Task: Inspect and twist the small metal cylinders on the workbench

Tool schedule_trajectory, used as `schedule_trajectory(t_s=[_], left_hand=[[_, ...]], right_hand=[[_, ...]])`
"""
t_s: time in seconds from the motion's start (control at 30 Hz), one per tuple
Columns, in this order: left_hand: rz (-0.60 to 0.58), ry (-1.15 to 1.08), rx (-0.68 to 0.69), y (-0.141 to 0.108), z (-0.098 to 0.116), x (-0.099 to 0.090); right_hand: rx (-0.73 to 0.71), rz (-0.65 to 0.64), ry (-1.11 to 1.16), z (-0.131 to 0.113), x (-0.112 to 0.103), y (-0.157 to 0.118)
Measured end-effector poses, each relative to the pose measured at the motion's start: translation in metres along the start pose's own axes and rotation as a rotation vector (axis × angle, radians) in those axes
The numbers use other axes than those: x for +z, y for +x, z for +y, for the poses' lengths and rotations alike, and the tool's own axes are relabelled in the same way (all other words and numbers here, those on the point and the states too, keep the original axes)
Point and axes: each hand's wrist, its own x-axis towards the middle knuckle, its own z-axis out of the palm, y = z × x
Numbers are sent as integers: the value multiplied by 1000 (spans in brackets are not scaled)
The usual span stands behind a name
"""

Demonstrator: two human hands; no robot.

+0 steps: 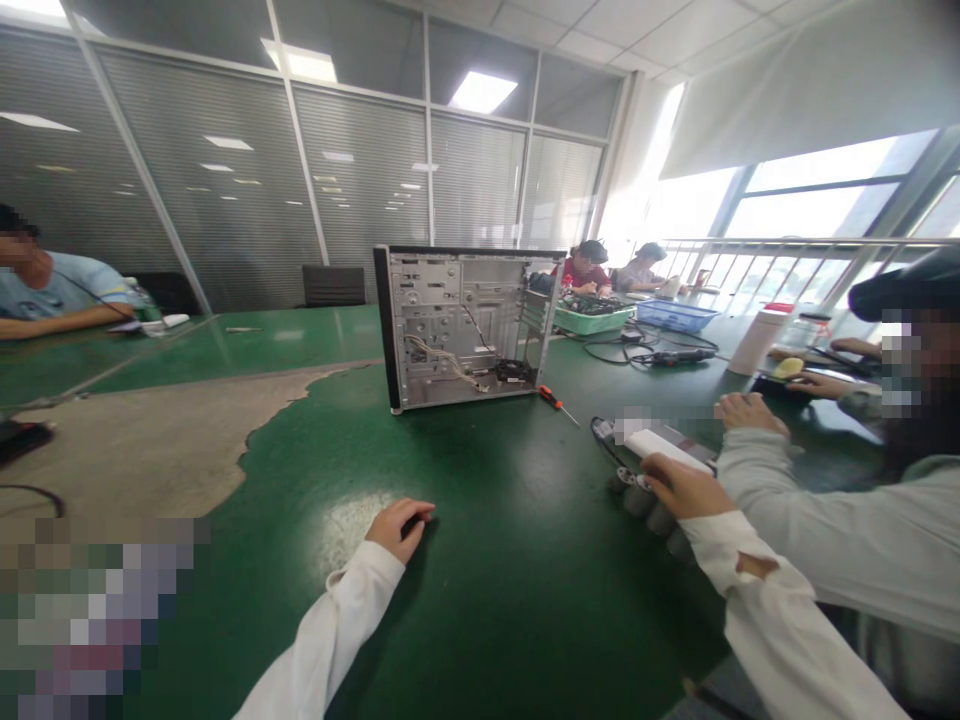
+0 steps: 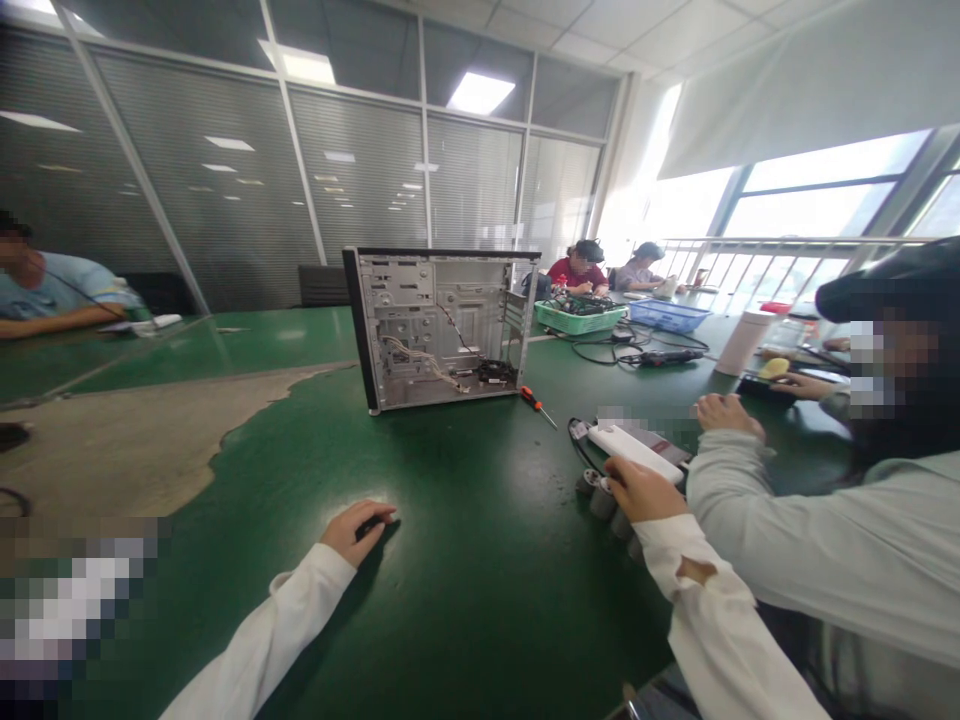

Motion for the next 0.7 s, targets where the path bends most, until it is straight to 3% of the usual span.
schedule_trajectory(t_s=[0.3, 0.4, 0.53, 0.63, 0.7], left_hand=[[16, 3, -4, -2, -11, 9], [21, -3, -1, -2, -11, 10], [49, -7, -14, -3, -7, 9], [60, -13, -25, -3, -5, 9], [60, -17, -27, -3, -4, 8]], right_hand=[[34, -63, 26, 10, 2, -6], [10, -60, -16, 17, 3, -18], [95, -126, -134, 33, 8, -42], [120, -189, -94, 36, 10, -57], [127, -149, -43, 31, 9, -62]])
